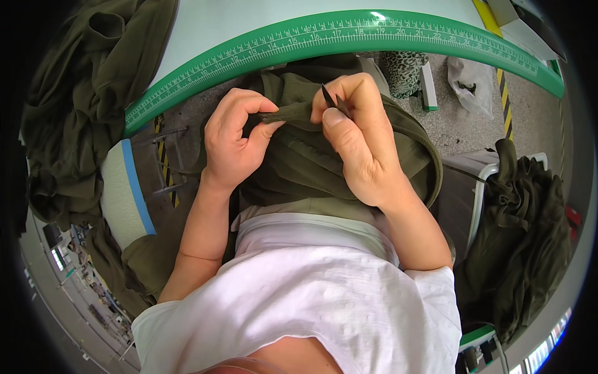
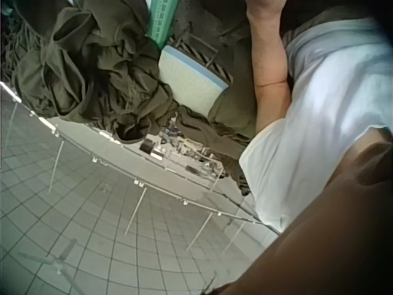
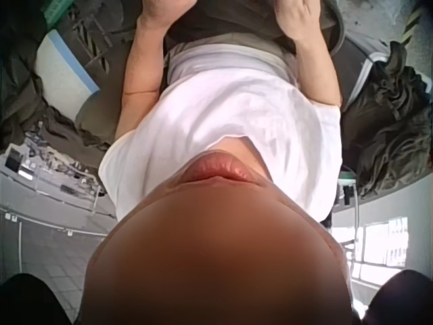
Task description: Trimming loose threads from a green garment using thread snips at a sewing workstation.
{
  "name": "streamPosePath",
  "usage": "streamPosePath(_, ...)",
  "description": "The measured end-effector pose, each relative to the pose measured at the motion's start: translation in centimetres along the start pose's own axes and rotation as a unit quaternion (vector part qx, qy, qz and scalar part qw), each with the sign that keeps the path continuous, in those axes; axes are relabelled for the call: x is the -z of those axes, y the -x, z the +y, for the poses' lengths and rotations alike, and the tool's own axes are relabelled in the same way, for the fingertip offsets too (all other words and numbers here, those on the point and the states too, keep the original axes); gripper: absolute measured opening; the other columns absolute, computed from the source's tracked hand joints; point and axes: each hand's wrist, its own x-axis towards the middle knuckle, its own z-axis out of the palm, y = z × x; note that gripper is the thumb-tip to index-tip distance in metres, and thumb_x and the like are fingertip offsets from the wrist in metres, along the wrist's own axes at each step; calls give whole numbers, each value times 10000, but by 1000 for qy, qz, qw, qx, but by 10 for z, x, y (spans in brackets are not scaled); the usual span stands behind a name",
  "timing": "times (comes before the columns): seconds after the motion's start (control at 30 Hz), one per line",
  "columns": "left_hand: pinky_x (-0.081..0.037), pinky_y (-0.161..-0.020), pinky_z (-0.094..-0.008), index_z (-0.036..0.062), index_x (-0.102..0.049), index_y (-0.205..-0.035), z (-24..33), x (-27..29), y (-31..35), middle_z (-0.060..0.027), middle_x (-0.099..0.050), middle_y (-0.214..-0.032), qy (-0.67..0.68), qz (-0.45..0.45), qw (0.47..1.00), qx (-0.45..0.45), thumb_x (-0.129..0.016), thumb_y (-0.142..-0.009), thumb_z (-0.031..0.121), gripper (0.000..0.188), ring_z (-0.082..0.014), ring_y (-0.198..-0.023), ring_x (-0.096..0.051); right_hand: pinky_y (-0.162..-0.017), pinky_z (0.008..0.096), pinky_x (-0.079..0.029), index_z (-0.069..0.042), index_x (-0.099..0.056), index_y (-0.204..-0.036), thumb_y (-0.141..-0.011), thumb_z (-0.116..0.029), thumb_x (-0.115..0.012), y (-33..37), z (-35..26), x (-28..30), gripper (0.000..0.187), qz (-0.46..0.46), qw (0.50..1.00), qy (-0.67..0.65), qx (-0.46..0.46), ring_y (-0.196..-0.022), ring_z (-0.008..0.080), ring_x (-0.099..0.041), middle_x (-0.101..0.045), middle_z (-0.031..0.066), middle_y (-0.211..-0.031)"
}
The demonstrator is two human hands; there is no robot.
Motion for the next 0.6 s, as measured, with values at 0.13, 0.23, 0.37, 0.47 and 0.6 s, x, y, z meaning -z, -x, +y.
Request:
streamPosePath(0.13,-450,-545,-322,32,-586,-866,-2,-1,2,-79,-555,-788,-5,-1,1000,5,-704,-681,-48,233,-241,-657,-556,-511,185,-371,-3,-505,-1070,-981,-162,-456,10,-13,-7,189,-68,986,-25,-152,-533,67,-465,-597,76,-752)
streamPosePath(0.23,-454,-543,-319,31,-587,-866,-1,-1,2,-80,-557,-788,2,2,1000,7,-702,-679,-51,234,-240,-659,-559,-477,178,-365,5,-521,-1080,-1002,-176,-438,10,-15,-11,214,-95,972,9,-213,-490,60,-458,-613,78,-713)
streamPosePath(0.37,-461,-542,-315,29,-589,-867,0,-1,1,-81,-560,-790,5,3,1000,11,-699,-678,-53,233,-238,-662,-565,-430,171,-342,2,-541,-1097,-1004,-188,-446,9,-15,-13,232,-101,966,63,-229,-445,45,-435,-619,60,-666)
streamPosePath(0.47,-464,-543,-314,26,-589,-868,0,-1,2,-81,-562,-790,6,1,1000,13,-697,-679,-54,232,-238,-664,-567,-411,170,-325,-7,-553,-1099,-1002,-196,-455,8,-14,-13,234,-99,964,68,-238,-439,36,-424,-609,45,-650)
streamPosePath(0.6,-467,-544,-313,23,-589,-870,0,-1,2,-82,-563,-786,9,-1,1000,17,-694,-680,-56,232,-237,-663,-569,-409,173,-324,-18,-556,-1098,-1001,-194,-455,6,-13,-15,225,-101,961,76,-246,-432,35,-416,-599,35,-633)
